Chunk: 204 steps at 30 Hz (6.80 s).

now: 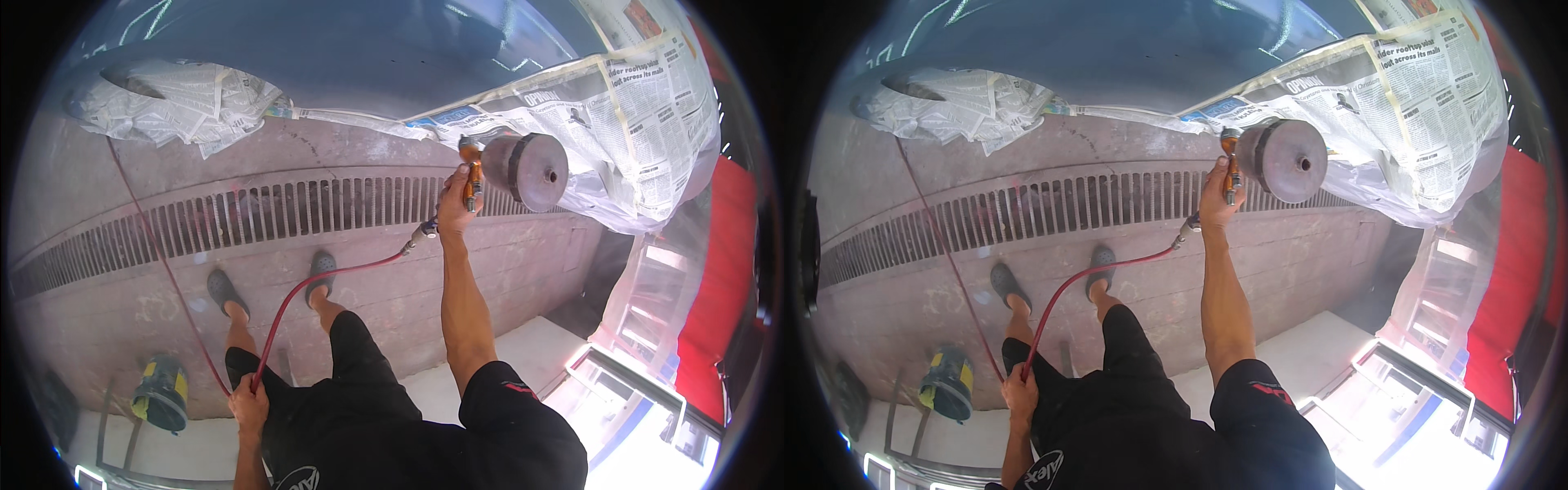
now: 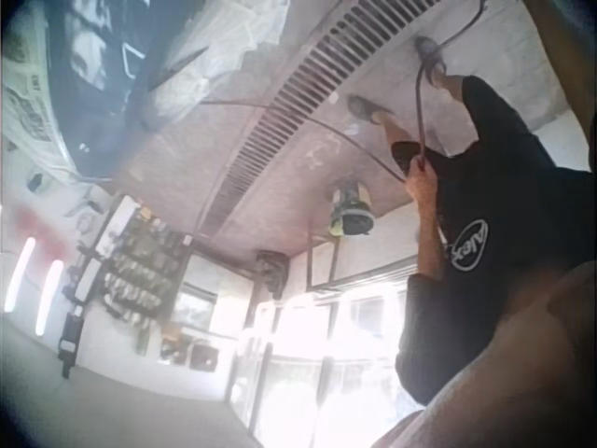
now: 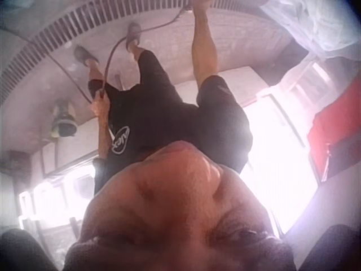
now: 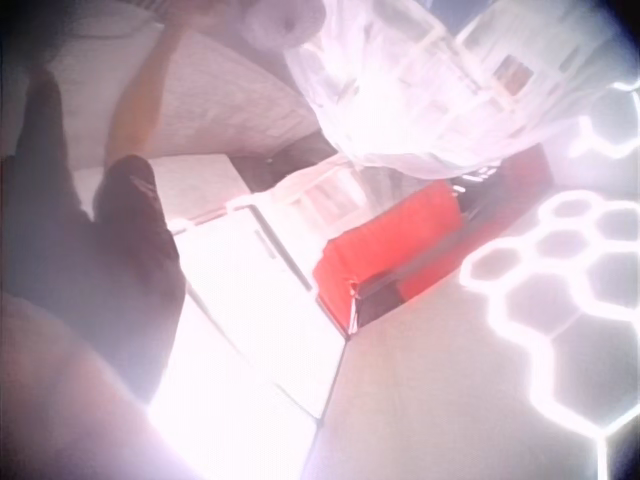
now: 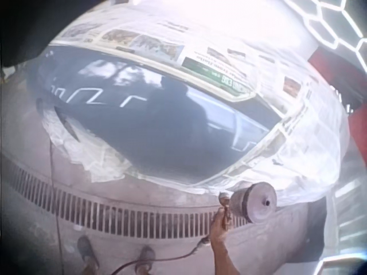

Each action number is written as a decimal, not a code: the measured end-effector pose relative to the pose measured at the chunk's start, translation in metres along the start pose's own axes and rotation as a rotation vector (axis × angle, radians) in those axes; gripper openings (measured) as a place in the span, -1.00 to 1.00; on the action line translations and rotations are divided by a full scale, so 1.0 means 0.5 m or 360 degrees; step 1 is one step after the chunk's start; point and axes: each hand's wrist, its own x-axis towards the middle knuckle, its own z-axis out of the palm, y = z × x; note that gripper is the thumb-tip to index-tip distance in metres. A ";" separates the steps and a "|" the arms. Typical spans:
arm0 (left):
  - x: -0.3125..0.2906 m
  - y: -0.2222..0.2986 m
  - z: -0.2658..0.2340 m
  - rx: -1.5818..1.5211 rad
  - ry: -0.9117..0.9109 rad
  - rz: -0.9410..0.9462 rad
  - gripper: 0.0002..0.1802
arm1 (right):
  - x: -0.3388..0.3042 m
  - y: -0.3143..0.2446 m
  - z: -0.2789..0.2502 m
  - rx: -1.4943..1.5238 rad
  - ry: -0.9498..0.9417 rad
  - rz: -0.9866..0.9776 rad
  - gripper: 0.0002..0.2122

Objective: The person uses a spray gun to apply paint to a car bumper that is masked with newspaper and plastic. They walk around the bumper, spraying multiple passes, then refill the spray gun cup from a paint can and continue spraying.

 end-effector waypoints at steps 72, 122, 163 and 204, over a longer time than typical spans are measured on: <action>0.019 -0.157 -0.320 0.0160 -0.0007 -0.0289 -0.69 | -0.190 -0.192 0.194 0.0262 -0.0257 0.0246 -0.58; -0.017 -0.617 -0.644 -0.0752 0.0891 -0.1118 -0.59 | -0.770 -0.781 1.300 0.0385 -0.0979 -0.0040 -0.55; 0.025 -0.105 -0.467 -0.0085 0.0261 -0.0259 -0.52 | -0.078 -0.381 0.007 0.0133 -0.0013 0.0357 -0.47; 0.086 -0.824 -0.741 -0.1098 0.0838 -0.1331 -0.55 | -0.721 -0.965 1.189 0.0375 -0.0776 0.0156 -0.52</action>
